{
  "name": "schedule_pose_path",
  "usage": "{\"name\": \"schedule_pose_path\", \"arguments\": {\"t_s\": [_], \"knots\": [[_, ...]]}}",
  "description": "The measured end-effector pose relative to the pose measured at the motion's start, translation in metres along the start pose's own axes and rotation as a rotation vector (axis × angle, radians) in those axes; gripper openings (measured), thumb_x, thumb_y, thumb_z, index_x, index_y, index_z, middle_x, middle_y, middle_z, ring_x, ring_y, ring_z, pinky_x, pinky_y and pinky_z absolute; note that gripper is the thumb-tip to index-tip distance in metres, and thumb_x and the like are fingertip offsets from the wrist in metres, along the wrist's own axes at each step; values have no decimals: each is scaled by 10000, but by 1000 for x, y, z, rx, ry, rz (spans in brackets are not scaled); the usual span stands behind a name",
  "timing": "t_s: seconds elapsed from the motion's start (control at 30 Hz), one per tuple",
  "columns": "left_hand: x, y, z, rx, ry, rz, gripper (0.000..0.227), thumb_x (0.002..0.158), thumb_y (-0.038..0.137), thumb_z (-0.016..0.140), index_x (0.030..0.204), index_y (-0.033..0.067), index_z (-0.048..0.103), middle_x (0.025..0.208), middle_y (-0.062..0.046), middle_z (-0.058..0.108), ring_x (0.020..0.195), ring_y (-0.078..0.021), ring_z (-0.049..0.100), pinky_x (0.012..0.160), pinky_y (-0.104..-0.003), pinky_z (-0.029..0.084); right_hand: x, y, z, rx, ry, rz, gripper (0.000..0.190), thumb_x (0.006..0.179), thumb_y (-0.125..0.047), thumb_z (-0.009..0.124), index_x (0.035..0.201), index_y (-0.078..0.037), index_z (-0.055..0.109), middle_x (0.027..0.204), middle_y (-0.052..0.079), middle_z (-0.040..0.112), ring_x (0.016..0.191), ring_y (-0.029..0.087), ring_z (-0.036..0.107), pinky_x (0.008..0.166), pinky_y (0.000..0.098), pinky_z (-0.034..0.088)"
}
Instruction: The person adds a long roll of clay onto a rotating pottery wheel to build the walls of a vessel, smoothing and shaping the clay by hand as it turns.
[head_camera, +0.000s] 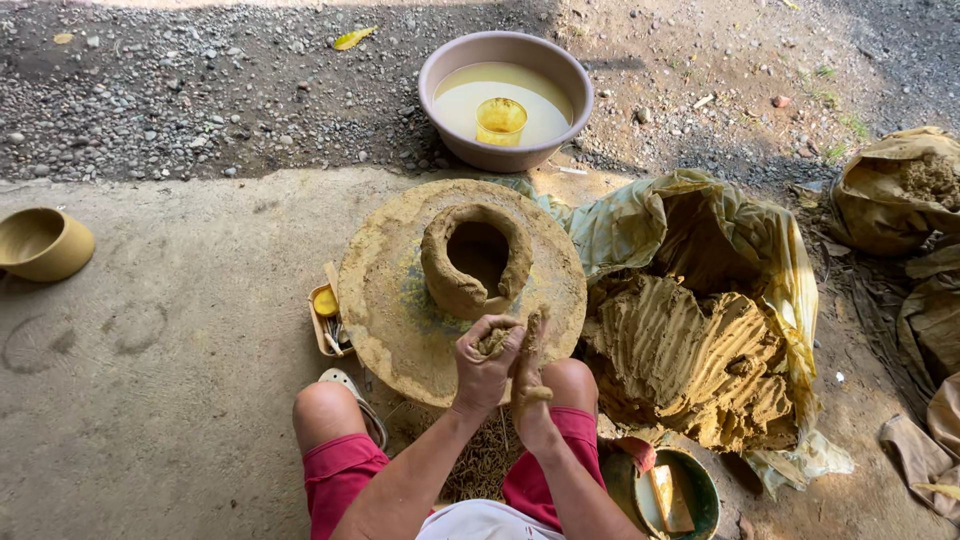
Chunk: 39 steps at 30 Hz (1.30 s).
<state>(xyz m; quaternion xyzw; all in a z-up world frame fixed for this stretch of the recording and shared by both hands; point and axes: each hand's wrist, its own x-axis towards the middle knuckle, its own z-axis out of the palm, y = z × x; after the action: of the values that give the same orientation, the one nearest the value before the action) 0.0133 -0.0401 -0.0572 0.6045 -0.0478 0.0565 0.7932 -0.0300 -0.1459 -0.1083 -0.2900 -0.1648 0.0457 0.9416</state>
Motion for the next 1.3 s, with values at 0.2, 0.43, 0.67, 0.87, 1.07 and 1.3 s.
{"name": "schedule_pose_path", "arguments": {"t_s": [0.2, 0.43, 0.67, 0.87, 1.07, 1.3], "knots": [[5, 7, -19, -31, -200, 111, 564, 916, 348, 779, 1364, 73, 573, 1243, -136, 619, 795, -159, 607, 672, -381, 591, 24, -33, 19, 103, 14, 246, 1245, 743, -327, 948, 1723, -281, 181, 1467, 13, 480, 1318, 176, 468, 1177, 422, 385], [24, 31, -42, 1037, -664, 166, 1107, 605, 946, -63, 1502, 476, 382, 1745, -49, 19, 1532, -355, -245, 1085, -731, -266, 13, -45, -10, -448, 82, 390, 763, 716, 31, 904, 1380, -1, 531, 1190, 167, 695, 1034, 284, 692, 904, 450, 611], [86, 15, -83, 1572, -184, 51, 1258, 619, 866, 588, 1664, 372, 92, 1745, -49, -145, 1560, -352, -230, 1135, -778, -107, 61, -48, -64, -1668, 263, 357, 532, 820, -321, 847, 1191, -49, 579, 983, 96, 732, 771, 191, 725, 667, 341, 615], [126, 14, -70, 1855, -544, 102, 1235, 642, 767, 776, 1615, 340, 145, 1708, -75, -49, 1536, -411, -153, 1113, -831, -56, 127, -34, -83, -2223, 8, 199, 564, 928, -323, 753, 1287, -27, 435, 771, 122, 655, 621, 251, 651, 494, 405, 483], [156, -30, -90, 1815, -616, 344, 722, 745, 575, 843, 1227, 114, 567, 1324, -113, 561, 1512, -370, 273, 1179, -830, 71, 146, -20, -72, -2331, -41, 228, 438, 936, -241, 743, 1219, -66, 459, 804, 136, 650, 623, 262, 672, 527, 453, 513], [158, -65, -106, 1743, -473, 637, 594, 697, 392, 871, 1134, 114, 581, 1209, -89, 569, 1386, -327, 389, 1128, -804, 145, 157, -6, -65, -2233, -151, 193, 528, 855, -254, 795, 1188, -53, 439, 894, 214, 664, 748, 385, 696, 612, 514, 532]]}}
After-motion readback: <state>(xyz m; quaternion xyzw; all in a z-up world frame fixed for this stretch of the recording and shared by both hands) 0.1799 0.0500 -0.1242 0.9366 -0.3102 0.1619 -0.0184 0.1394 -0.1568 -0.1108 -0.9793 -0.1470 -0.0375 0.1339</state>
